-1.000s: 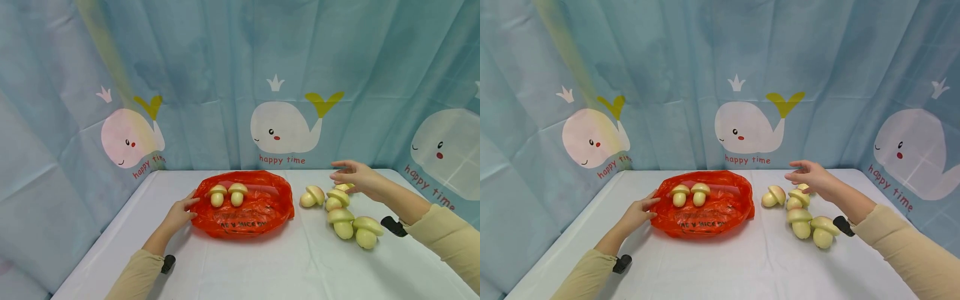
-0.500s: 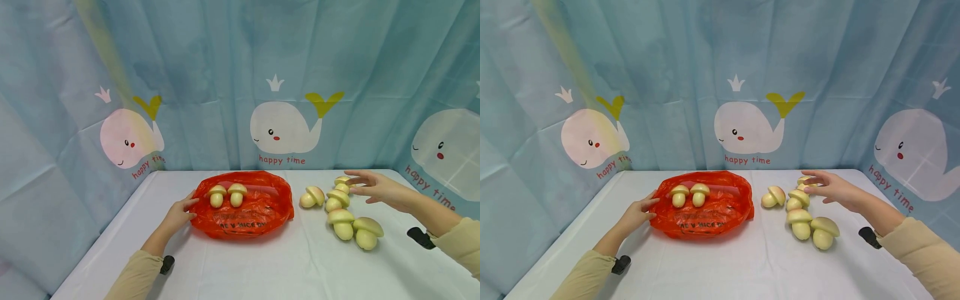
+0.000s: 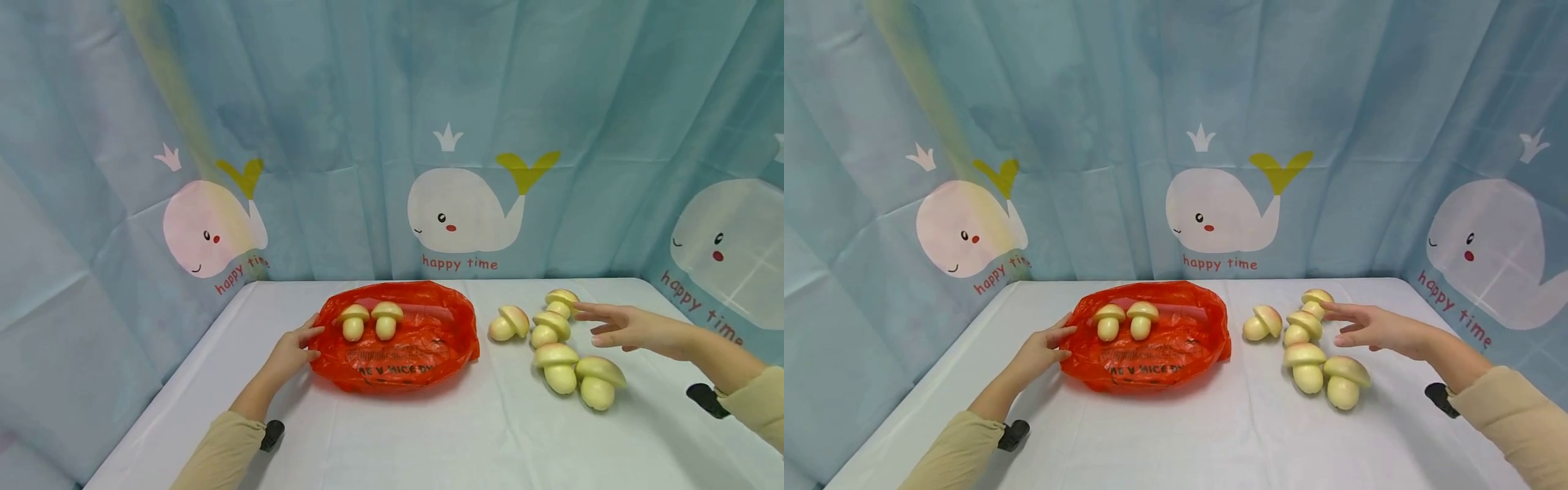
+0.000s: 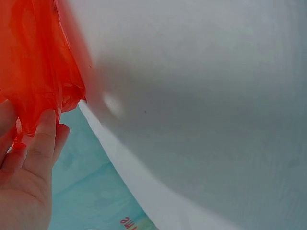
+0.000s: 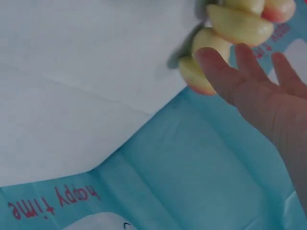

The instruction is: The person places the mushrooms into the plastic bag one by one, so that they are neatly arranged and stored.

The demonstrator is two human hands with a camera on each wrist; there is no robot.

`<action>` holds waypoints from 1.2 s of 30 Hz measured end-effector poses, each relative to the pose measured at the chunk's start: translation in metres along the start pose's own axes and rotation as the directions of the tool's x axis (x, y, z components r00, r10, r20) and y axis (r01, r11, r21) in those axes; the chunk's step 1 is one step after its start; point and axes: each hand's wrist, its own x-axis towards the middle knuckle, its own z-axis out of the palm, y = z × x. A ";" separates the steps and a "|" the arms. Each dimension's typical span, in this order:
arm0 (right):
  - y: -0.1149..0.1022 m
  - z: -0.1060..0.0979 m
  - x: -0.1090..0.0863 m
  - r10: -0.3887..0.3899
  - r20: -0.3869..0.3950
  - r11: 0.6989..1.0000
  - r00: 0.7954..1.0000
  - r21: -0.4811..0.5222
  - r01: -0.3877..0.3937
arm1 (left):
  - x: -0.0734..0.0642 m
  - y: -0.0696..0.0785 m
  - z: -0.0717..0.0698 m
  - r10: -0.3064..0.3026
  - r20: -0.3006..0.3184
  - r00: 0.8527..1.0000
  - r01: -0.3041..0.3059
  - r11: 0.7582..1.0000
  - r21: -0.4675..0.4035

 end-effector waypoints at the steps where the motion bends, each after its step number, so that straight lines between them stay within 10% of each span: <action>1: 0.003 0.000 -0.001 0.002 0.021 1.000 1.000 -0.005 -0.002 | 0.000 0.000 0.000 -0.001 0.004 1.000 0.001 1.000 -0.001; 19: 0.045 0.005 -0.002 0.037 0.203 0.999 0.978 -0.025 -0.033 | 0.000 0.004 0.000 -0.030 0.016 0.999 0.030 0.999 -0.017; 36: 0.055 0.007 -0.003 -0.004 0.190 0.998 0.982 -0.063 0.016 | 0.000 0.002 0.000 -0.016 0.014 1.000 0.016 1.000 -0.017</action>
